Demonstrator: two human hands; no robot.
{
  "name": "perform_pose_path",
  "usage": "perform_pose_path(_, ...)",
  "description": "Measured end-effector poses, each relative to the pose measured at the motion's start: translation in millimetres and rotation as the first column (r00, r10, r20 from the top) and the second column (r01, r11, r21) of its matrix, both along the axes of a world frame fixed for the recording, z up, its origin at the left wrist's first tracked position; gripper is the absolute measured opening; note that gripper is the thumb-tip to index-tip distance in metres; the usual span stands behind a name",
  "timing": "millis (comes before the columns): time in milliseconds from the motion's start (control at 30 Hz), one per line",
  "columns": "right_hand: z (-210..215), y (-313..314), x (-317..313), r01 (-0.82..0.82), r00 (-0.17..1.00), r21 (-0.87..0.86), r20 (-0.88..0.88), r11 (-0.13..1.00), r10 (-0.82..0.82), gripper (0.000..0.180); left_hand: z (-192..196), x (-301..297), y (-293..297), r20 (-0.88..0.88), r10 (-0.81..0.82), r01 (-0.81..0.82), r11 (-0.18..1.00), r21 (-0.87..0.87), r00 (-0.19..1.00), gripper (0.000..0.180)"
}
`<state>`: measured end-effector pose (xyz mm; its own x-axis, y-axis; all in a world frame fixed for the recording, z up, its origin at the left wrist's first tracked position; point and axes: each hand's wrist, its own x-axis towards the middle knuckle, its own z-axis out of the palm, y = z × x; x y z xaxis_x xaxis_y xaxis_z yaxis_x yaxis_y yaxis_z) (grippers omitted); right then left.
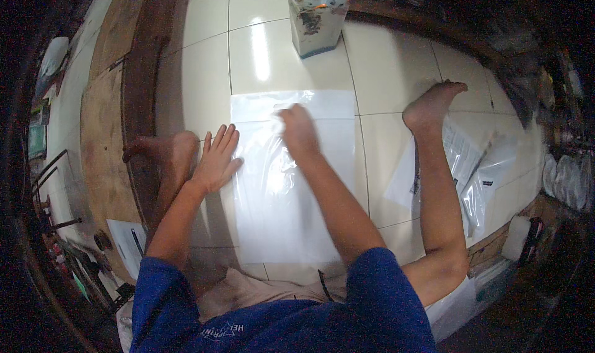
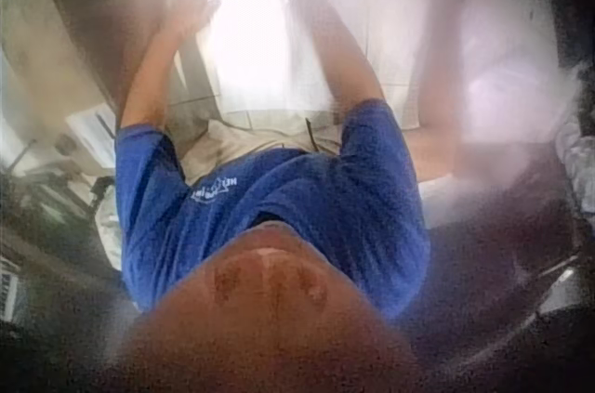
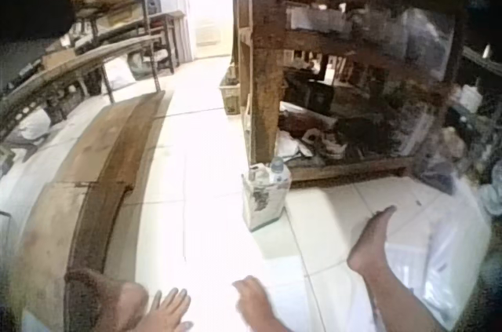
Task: The person sits on the floor and wipes a large white plastic sheet with a cloth. They repeatedly apply liquid from a small bottle onto the cloth and wipe the sheet's surface in circular and back-and-forth motions, flipping the sheet over to clean both sides.
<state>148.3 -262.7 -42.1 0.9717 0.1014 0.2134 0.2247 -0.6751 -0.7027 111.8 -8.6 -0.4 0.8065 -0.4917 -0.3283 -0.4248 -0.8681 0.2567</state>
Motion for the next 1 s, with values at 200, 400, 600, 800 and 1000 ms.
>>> perform_pose_path(200,45,-102,0,0.412,0.877,-0.237,-0.158,0.880,-0.454,0.028,3,3,0,-0.010,0.000,0.001,0.987,0.162,1.000,0.070)
perform_pose_path(400,1,23,25,0.129,0.991,0.225,-0.007,0.966,-0.130,0.040,8,7,-4,-0.034,0.002,0.003,0.986,0.169,0.999,0.070)
perform_pose_path(600,-11,24,42,0.108,0.986,-0.054,0.131,0.993,-0.101,0.035,3,0,-1,0.012,0.005,-0.006,0.996,0.090,1.000,0.071)
perform_pose_path(800,26,-121,34,0.416,0.901,-0.213,-0.033,0.884,-0.432,0.032,8,1,-6,-0.024,0.015,-0.015,1.000,-0.006,1.000,0.073)
perform_pose_path(1000,47,-176,-16,0.549,0.829,0.217,-0.017,0.807,-0.559,0.022,13,24,-13,0.033,0.159,-0.154,0.981,-0.122,0.987,0.057)
